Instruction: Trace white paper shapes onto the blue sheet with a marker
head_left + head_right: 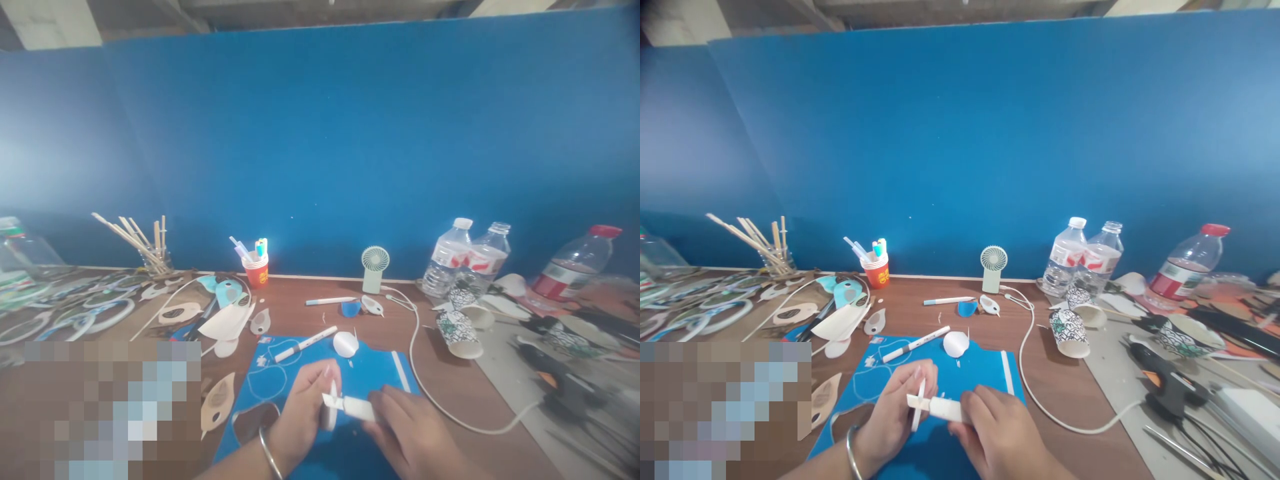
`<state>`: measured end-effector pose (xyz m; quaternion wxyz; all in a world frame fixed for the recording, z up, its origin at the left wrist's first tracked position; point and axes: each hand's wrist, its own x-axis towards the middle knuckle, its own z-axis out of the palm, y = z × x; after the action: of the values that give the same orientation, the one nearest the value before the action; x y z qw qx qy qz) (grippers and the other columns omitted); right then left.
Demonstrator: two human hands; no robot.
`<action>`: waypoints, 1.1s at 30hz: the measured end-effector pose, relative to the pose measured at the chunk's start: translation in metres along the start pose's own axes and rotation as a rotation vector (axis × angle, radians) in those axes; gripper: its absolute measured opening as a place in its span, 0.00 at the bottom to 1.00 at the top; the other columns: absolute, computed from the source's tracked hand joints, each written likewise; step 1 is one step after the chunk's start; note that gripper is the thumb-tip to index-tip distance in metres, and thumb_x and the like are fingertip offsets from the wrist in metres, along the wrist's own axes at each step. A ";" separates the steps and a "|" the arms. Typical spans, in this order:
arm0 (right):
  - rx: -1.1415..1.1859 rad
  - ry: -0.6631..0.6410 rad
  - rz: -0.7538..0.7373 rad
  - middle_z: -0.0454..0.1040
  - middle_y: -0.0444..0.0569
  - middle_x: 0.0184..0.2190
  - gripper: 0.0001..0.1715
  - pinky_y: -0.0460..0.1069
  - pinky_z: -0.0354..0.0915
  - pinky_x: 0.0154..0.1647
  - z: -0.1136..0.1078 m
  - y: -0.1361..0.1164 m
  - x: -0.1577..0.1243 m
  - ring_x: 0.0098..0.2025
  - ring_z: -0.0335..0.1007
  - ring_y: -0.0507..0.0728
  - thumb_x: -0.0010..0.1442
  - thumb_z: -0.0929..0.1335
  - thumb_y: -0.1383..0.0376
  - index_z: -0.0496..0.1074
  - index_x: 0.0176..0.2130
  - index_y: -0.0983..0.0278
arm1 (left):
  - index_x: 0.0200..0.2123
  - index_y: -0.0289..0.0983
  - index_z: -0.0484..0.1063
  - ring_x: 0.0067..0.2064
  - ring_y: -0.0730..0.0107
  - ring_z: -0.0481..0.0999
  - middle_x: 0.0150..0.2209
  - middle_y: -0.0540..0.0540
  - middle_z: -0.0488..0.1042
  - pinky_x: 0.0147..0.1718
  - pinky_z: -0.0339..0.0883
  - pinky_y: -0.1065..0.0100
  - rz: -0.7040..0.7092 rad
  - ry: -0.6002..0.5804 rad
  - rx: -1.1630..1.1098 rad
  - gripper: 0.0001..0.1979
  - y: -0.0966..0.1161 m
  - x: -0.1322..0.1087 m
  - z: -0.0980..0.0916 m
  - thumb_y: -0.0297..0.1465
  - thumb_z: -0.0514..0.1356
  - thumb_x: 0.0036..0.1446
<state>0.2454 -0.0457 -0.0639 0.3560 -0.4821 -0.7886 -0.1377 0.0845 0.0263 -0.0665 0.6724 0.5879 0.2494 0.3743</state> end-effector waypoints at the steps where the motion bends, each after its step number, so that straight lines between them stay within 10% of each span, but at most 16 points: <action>1: 0.002 0.003 -0.002 0.67 0.45 0.20 0.15 0.46 0.53 0.21 0.000 0.000 0.000 0.21 0.62 0.53 0.63 0.54 0.63 0.64 0.32 0.64 | 0.19 0.35 0.57 0.19 0.78 0.51 0.18 0.53 0.53 0.19 0.45 0.72 0.007 -0.007 0.006 0.20 0.001 0.000 0.000 0.40 0.46 0.59; 24: 0.046 -0.013 0.039 0.67 0.45 0.20 0.17 0.46 0.56 0.21 0.002 0.004 -0.007 0.21 0.63 0.53 0.63 0.54 0.61 0.64 0.31 0.63 | 0.19 0.35 0.57 0.21 0.77 0.53 0.18 0.52 0.55 0.21 0.48 0.72 0.065 -0.020 0.114 0.21 0.004 -0.003 0.001 0.43 0.46 0.58; 33: 0.867 -0.193 1.038 0.53 0.36 0.12 0.22 0.42 0.46 0.10 0.007 0.004 0.009 0.12 0.46 0.46 0.56 0.59 0.48 0.63 0.30 0.65 | 0.44 0.38 0.57 0.29 0.69 0.70 0.29 0.49 0.67 0.24 0.63 0.70 -0.087 0.146 0.075 0.15 0.002 0.008 0.006 0.40 0.49 0.57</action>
<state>0.2432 -0.0336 -0.0629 0.4649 -0.6218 -0.4674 0.4229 0.0937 0.0294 -0.0629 0.6455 0.5725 0.3367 0.3771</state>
